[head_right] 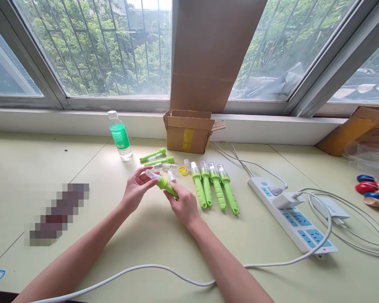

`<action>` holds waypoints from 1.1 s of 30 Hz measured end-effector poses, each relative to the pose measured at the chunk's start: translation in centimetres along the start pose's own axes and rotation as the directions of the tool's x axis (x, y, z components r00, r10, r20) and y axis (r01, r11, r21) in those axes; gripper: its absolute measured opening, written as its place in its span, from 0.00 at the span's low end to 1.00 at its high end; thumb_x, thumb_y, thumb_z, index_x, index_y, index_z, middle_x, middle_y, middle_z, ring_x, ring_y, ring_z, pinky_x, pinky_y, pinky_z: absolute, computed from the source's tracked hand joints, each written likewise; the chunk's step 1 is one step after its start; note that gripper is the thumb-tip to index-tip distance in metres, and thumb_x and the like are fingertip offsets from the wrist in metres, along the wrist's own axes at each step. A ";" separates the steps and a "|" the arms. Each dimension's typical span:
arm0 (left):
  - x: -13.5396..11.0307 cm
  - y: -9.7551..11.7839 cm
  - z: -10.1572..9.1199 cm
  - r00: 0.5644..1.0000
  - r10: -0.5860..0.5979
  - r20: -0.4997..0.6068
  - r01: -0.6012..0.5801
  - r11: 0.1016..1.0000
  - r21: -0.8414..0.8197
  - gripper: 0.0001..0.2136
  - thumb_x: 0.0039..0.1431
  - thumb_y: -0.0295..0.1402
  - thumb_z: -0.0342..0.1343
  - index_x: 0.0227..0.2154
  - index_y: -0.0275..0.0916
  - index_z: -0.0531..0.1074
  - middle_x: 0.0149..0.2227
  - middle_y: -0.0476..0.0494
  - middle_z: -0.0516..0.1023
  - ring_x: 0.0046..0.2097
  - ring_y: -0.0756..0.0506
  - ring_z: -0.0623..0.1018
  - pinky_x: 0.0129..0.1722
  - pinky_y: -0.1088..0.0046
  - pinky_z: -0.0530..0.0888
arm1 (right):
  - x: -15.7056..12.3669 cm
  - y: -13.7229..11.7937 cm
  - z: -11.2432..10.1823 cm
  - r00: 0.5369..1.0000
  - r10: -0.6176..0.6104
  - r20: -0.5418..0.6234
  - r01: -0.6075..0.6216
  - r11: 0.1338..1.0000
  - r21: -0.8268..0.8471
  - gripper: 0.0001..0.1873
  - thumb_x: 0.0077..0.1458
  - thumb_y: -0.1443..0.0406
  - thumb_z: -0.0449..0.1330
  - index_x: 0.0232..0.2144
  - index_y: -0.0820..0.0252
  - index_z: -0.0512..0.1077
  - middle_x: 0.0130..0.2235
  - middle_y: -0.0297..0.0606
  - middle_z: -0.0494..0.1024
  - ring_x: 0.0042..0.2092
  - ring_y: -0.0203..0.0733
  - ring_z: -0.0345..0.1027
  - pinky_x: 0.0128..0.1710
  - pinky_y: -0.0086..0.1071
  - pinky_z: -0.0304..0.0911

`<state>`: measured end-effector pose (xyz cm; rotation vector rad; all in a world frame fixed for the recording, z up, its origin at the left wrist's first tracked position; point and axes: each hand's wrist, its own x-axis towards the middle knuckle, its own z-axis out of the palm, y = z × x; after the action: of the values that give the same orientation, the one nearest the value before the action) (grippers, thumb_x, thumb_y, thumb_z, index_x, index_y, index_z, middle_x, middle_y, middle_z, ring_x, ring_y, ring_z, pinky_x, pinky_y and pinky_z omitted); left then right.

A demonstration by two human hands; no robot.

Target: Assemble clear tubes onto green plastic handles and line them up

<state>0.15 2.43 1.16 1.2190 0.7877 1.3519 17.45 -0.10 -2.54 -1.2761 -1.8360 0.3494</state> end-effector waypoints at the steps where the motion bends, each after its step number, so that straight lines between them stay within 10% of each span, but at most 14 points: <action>1: 0.1 -0.1 -0.1 1.000 0.016 0.011 -0.016 1.000 0.018 0.23 0.48 0.36 0.64 0.46 0.39 0.65 0.43 0.37 0.77 0.45 0.41 0.77 0.45 0.61 0.74 | 0.0 -0.1 0.0 1.000 0.003 -0.001 -0.003 1.000 0.014 0.17 0.57 0.58 0.56 0.47 0.56 0.70 0.37 0.39 0.77 0.33 0.42 0.70 0.34 0.32 0.64; 5: 0.7 -0.8 -1.6 0.987 0.158 -0.009 -0.150 0.952 0.266 0.17 0.59 0.42 0.52 0.48 0.41 0.64 0.46 0.38 0.75 0.48 0.42 0.75 0.46 0.60 0.72 | 0.1 -0.4 -0.1 1.000 -0.001 -0.005 0.002 0.998 0.062 0.17 0.57 0.58 0.55 0.48 0.56 0.70 0.37 0.38 0.77 0.34 0.42 0.70 0.34 0.32 0.64; 10: 1.7 -2.3 -3.6 0.929 0.345 0.133 -0.319 0.566 0.760 0.19 0.58 0.41 0.52 0.51 0.41 0.62 0.53 0.39 0.69 0.56 0.41 0.67 0.55 0.59 0.65 | 0.2 -0.5 -0.1 1.000 0.007 -0.015 -0.006 0.997 0.077 0.17 0.57 0.58 0.55 0.47 0.56 0.70 0.35 0.37 0.77 0.33 0.41 0.70 0.34 0.32 0.64; 15: 1.9 -3.5 -4.1 0.925 0.266 0.270 -0.332 0.222 0.917 0.25 0.59 0.41 0.50 0.57 0.39 0.55 0.59 0.37 0.62 0.63 0.38 0.55 0.59 0.55 0.56 | 0.1 -0.4 0.0 1.000 -0.012 -0.021 0.014 0.996 0.091 0.16 0.57 0.59 0.55 0.47 0.56 0.70 0.39 0.38 0.77 0.37 0.43 0.70 0.36 0.32 0.64; 19: 2.1 -4.0 -4.2 0.931 0.262 0.253 -0.293 0.125 0.948 0.24 0.57 0.39 0.52 0.55 0.39 0.59 0.52 0.36 0.67 0.57 0.36 0.63 0.54 0.55 0.61 | 0.1 -0.3 -0.1 1.000 -0.005 -0.024 0.007 0.997 0.076 0.17 0.57 0.58 0.55 0.47 0.56 0.70 0.36 0.38 0.77 0.35 0.42 0.70 0.35 0.32 0.64; 26: 2.5 -4.4 -4.6 0.949 0.265 0.173 -0.237 0.230 0.944 0.15 0.54 0.35 0.55 0.45 0.40 0.69 0.43 0.37 0.74 0.46 0.37 0.71 0.48 0.56 0.64 | 0.1 -0.5 -0.2 1.000 0.007 -0.021 -0.006 0.999 0.049 0.17 0.58 0.57 0.54 0.46 0.58 0.70 0.32 0.38 0.76 0.31 0.41 0.68 0.31 0.32 0.64; 33: 2.4 -2.5 -4.5 0.947 0.255 -0.196 -0.088 0.792 0.604 0.13 0.55 0.40 0.52 0.40 0.40 0.70 0.33 0.45 0.75 0.32 0.47 0.74 0.34 0.70 0.71 | 0.1 -0.4 -0.2 0.999 0.034 -0.017 -0.033 0.998 0.051 0.18 0.57 0.57 0.54 0.47 0.57 0.70 0.34 0.39 0.77 0.32 0.43 0.70 0.33 0.33 0.65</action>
<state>-3.14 6.06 -1.77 1.6408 1.3963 1.4950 17.34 -0.28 -2.07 -1.2721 -1.7819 0.3991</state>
